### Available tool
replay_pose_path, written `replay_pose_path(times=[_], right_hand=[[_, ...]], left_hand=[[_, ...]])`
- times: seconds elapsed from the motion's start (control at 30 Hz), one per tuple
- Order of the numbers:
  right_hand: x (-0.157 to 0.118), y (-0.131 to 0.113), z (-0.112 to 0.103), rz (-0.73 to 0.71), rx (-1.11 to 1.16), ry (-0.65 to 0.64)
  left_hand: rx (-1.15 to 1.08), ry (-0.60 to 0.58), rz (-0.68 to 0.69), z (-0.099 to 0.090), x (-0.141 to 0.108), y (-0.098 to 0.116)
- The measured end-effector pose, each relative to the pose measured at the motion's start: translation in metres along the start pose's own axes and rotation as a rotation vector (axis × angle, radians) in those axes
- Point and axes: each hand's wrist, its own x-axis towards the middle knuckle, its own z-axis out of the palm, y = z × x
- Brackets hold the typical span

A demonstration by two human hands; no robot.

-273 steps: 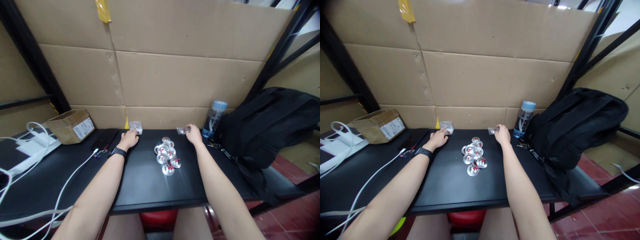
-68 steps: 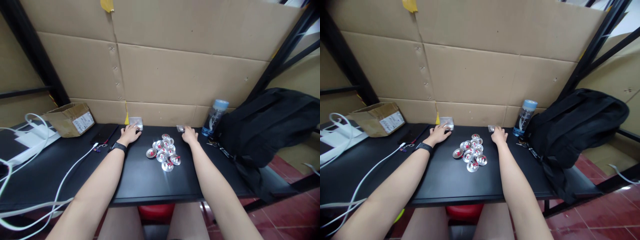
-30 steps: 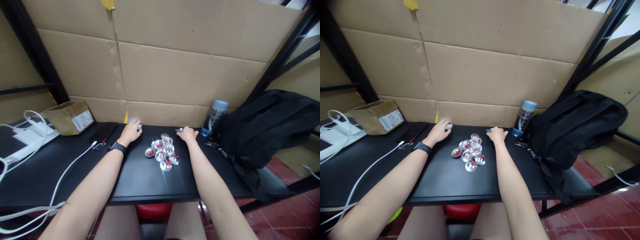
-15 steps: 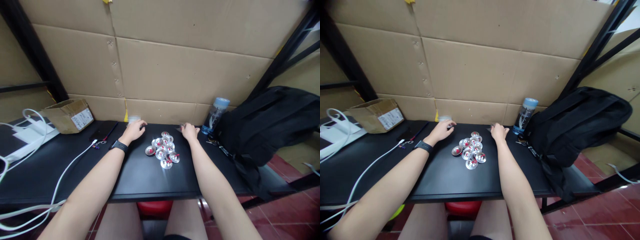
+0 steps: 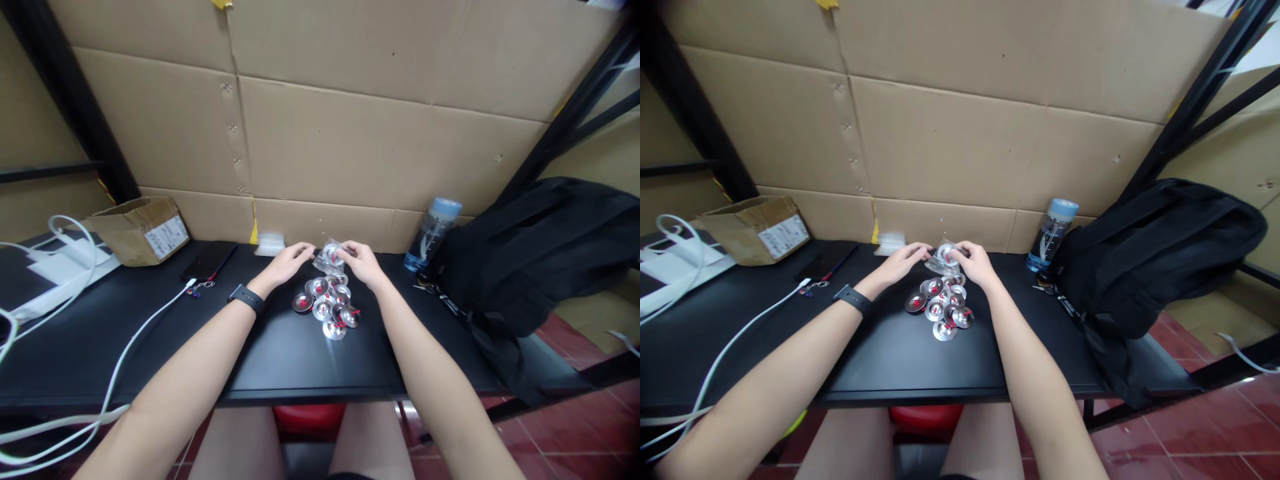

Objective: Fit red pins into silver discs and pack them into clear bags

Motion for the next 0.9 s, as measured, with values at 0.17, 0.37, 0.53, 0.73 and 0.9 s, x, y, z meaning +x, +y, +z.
replay_pose_path(times=[0.17, 0.37, 0.53, 0.73, 0.9], right_hand=[[-0.004, -0.013, 0.006, -0.012, 0.124, -0.024], [-0.003, -0.010, 0.005, 0.022, 0.177, 0.017], [-0.003, -0.009, 0.006, 0.012, 0.185, 0.042], [-0.004, -0.013, 0.008, -0.009, 0.219, 0.067], [-0.005, -0.016, 0.011, -0.019, 0.251, 0.085]], left_hand=[[-0.047, -0.097, 0.043, 0.014, -0.007, 0.010], [0.090, -0.171, 0.082, 0.021, -0.010, 0.009], [0.081, -0.185, 0.072, 0.024, -0.010, 0.010], [0.005, -0.081, 0.054, 0.025, -0.007, 0.010], [-0.191, 0.127, 0.072, 0.028, -0.004, 0.013]])
